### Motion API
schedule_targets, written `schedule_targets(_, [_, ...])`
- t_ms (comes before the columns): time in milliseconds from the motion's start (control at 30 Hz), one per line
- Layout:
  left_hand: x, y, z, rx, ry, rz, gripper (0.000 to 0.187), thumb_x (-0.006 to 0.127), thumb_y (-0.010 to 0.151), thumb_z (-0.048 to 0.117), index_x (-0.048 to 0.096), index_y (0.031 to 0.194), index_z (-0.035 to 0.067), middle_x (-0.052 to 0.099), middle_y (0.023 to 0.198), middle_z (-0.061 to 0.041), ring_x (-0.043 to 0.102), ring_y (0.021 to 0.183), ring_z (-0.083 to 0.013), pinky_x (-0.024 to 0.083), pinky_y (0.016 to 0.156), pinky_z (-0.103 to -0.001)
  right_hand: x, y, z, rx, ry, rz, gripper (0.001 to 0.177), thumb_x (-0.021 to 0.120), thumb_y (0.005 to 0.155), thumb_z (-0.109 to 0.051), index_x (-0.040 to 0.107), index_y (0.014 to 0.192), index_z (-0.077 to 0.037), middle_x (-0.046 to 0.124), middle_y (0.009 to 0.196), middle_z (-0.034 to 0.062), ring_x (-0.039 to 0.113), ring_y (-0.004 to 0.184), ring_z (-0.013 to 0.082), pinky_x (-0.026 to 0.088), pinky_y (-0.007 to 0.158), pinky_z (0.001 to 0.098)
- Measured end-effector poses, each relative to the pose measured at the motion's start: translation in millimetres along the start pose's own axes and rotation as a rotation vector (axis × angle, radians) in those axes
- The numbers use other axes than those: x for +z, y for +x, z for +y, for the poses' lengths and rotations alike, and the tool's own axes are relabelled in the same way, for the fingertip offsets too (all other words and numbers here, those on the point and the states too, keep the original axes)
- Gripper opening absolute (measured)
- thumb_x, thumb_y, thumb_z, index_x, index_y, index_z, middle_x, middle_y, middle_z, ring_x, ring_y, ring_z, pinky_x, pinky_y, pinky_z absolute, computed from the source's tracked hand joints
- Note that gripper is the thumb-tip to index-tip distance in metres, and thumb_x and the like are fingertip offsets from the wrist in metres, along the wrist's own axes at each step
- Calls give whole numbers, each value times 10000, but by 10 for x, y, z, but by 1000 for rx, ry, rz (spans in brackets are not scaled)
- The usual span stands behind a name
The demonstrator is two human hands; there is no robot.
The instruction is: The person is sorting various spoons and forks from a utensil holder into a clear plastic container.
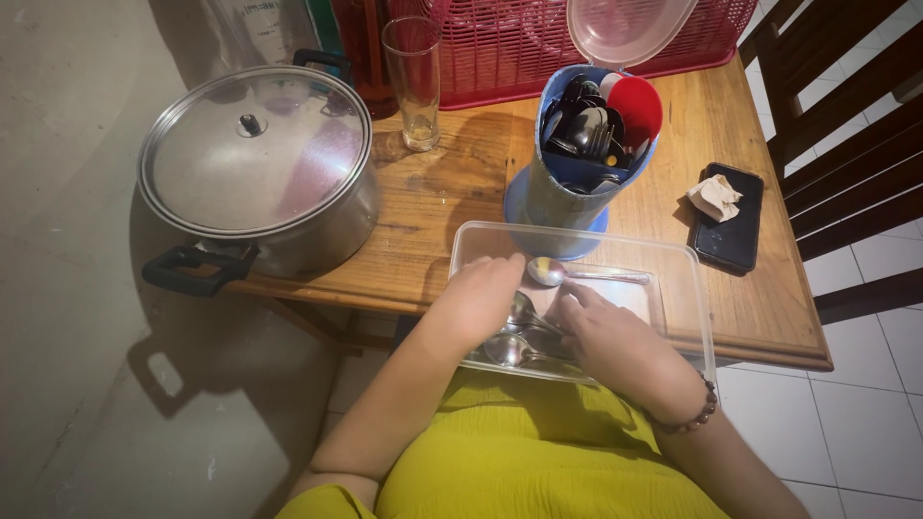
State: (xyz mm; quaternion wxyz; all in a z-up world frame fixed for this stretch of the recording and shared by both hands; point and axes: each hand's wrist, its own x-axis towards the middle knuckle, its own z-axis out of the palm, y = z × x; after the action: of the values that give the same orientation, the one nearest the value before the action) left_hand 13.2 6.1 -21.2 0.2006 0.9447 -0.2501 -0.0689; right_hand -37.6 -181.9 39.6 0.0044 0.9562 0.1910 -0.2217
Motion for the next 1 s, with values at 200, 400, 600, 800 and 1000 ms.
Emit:
schedule_targets(200, [-307, -191, 193, -54, -8, 109, 369, 499, 889, -73, 458, 1254, -108, 692, 994, -280, 751, 839, -422, 613, 768, -505, 9, -1, 9, 45, 140, -13, 359, 576, 976, -185, 599, 1312, -62, 536, 1409, 202, 745, 1083, 337, 643, 903, 435])
schedule_targets(400, [-149, -160, 146, -95, 85, 222, 312, 474, 901, -64, 451, 1212, -77, 636, 1026, -205, 751, 841, -407, 629, 752, -468, -169, -122, -120, 47, 235, 38, 432, 615, 949, -146, 440, 1331, -45, 557, 1352, 236, 766, 1015, 399, 664, 857, 496])
schedule_targets(600, [-266, -142, 182, 12, 14, 160, 333, 590, 865, -50, 535, 1194, -49, 585, 1100, -205, 653, 1052, -429, 582, 836, -543, -249, -154, -195, 81, 224, -31, 514, 599, 965, -190, 452, 1457, -182, 433, 1511, 232, 679, 1160, 436, 629, 943, 525])
schedule_targets(800, [-168, -198, 178, 59, -11, -15, 342, 727, 851, 57, 704, 1187, 118, 559, 1306, -139, 522, 1241, -365, 514, 967, -522, -290, -164, -226, 73, 169, -58, 460, 617, 979, -239, 529, 1424, -159, 400, 1544, 218, 641, 1225, 447, 604, 980, 557])
schedule_targets(1000, [-31, -140, 111, 23, -14, -34, 300, 705, 914, 140, 717, 1214, 160, 572, 1368, -124, 511, 1301, -364, 475, 1044, -561, -414, -192, -287, 60, 121, -27, 467, 603, 974, -266, 525, 1428, -189, 396, 1554, 211, 653, 1224, 418, 623, 956, 529])
